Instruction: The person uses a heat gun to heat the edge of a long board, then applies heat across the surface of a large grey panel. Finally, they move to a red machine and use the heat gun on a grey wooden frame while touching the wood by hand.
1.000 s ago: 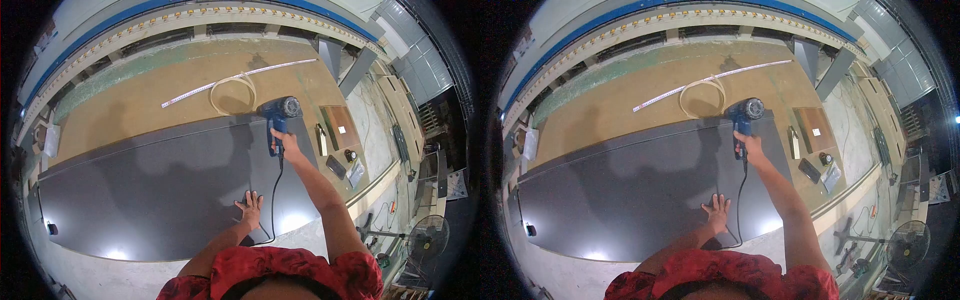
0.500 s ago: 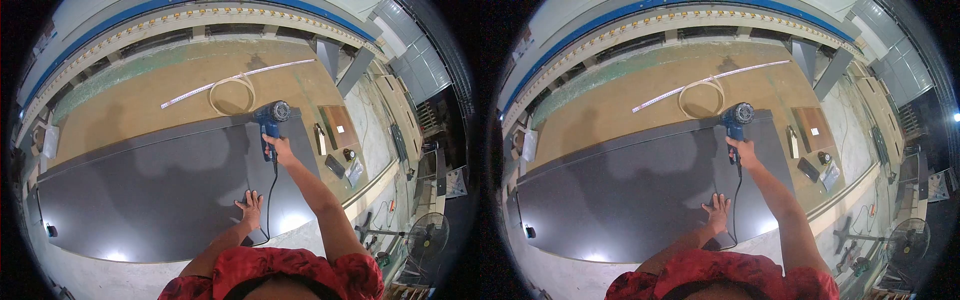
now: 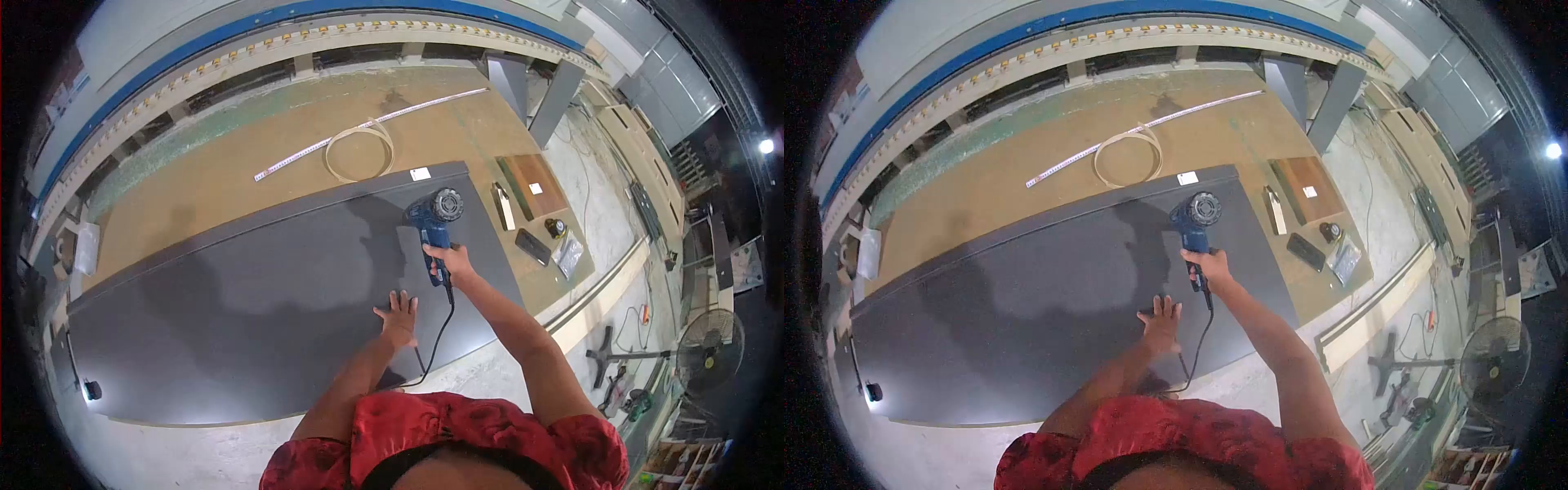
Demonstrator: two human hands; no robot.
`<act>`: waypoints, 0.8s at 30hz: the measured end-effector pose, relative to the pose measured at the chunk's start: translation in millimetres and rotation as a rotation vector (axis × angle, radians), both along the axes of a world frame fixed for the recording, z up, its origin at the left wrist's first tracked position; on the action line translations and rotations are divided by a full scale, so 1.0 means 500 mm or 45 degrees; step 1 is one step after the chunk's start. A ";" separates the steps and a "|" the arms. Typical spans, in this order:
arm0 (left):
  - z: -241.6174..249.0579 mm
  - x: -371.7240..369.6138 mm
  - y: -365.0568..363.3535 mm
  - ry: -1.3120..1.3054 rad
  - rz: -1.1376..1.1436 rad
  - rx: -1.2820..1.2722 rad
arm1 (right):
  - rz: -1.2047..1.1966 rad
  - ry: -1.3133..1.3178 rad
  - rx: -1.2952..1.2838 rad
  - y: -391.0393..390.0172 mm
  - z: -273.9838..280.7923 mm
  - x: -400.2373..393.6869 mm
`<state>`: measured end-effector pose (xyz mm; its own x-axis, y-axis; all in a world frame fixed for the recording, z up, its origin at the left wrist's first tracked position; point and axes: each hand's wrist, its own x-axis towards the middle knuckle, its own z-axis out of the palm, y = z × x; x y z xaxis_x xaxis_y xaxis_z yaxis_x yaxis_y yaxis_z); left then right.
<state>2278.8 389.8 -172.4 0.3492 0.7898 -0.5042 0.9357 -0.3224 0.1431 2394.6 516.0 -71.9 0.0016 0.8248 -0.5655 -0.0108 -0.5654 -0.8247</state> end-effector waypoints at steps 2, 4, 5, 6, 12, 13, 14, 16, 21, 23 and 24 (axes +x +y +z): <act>-0.007 -0.005 0.023 -0.277 0.219 -0.138 | 0.029 0.007 -0.015 -0.032 0.004 0.018; -0.052 0.001 0.052 -0.606 0.497 -0.127 | 0.011 -0.007 -0.005 -0.054 -0.017 0.032; -0.084 0.007 0.064 -0.936 0.784 -0.123 | 0.003 -0.021 -0.004 -0.062 -0.032 0.038; -0.110 0.028 0.071 -0.929 0.843 0.197 | -0.003 -0.054 0.006 -0.070 -0.044 0.043; 0.075 0.101 0.030 -1.955 1.638 -0.400 | 0.036 0.021 0.049 -0.098 -0.058 0.059; 0.077 0.103 0.029 -1.958 1.634 -0.401 | 0.036 0.050 0.030 -0.100 -0.057 0.060; 0.079 0.103 0.030 -1.923 1.674 -0.407 | 0.035 0.049 0.033 -0.102 -0.060 0.059; 0.103 0.102 0.035 -1.888 1.713 -0.411 | 0.006 0.065 0.076 -0.098 -0.084 0.059; 0.115 0.105 0.058 -2.006 1.559 -0.419 | 0.014 0.067 0.037 -0.092 -0.111 0.074; 0.099 0.117 0.069 -1.920 1.547 -0.386 | 0.011 0.031 0.014 -0.095 -0.112 0.070; 0.104 0.121 0.072 -1.838 1.536 -0.349 | 0.031 0.069 0.054 -0.096 -0.125 0.068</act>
